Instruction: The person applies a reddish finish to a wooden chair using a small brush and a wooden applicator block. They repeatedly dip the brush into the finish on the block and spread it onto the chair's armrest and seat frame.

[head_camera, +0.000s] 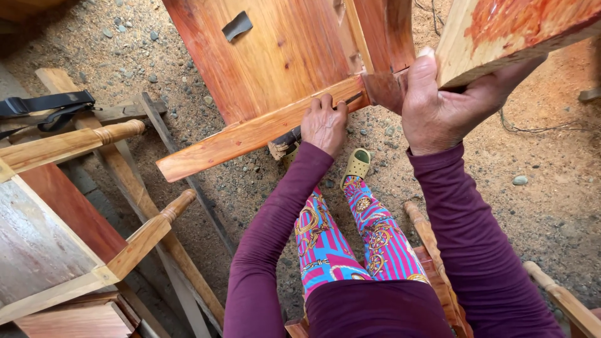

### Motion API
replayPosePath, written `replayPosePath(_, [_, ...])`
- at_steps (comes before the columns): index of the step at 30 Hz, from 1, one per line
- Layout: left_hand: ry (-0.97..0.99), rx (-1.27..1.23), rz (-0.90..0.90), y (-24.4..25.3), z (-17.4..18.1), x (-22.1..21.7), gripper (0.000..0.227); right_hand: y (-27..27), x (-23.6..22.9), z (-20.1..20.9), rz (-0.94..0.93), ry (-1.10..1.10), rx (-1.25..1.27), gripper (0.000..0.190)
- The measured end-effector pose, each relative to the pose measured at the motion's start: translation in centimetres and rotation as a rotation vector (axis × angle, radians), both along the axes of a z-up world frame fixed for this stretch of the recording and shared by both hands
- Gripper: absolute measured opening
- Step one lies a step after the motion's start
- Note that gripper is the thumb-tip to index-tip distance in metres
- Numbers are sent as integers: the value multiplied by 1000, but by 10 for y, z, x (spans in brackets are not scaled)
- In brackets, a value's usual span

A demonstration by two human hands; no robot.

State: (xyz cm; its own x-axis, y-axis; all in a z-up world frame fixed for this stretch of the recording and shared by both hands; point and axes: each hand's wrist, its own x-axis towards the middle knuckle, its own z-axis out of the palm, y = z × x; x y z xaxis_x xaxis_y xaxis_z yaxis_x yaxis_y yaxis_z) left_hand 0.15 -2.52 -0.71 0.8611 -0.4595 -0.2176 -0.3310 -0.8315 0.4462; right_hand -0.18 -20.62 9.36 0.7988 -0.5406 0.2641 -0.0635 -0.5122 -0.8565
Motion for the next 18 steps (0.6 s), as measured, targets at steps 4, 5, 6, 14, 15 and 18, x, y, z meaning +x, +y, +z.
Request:
replayPosePath(4, [23,-5,2,0,-11,-4,23,-3,1,-1,17,-2,-29,99])
replayPosePath(5, [9,-22,3,1,-13,-5,25,-3,1,-1,17,-1,-54,100])
replayPosePath(6, [-6,-40,4,1,-16,-7,28,-3,2,0,17,0,-79,100])
replayPosePath(14, [42,-48,29,6,-27,-3,30,-11,-3,-11,29,-18,49,103])
replayPosePath(15, [31,-53,28,7,-30,-4,26,-11,-3,-9,33,-19,70,105])
replayPosePath(18, [39,43,-2,-4,-14,-8,23,-9,-4,-8,35,-13,10,102])
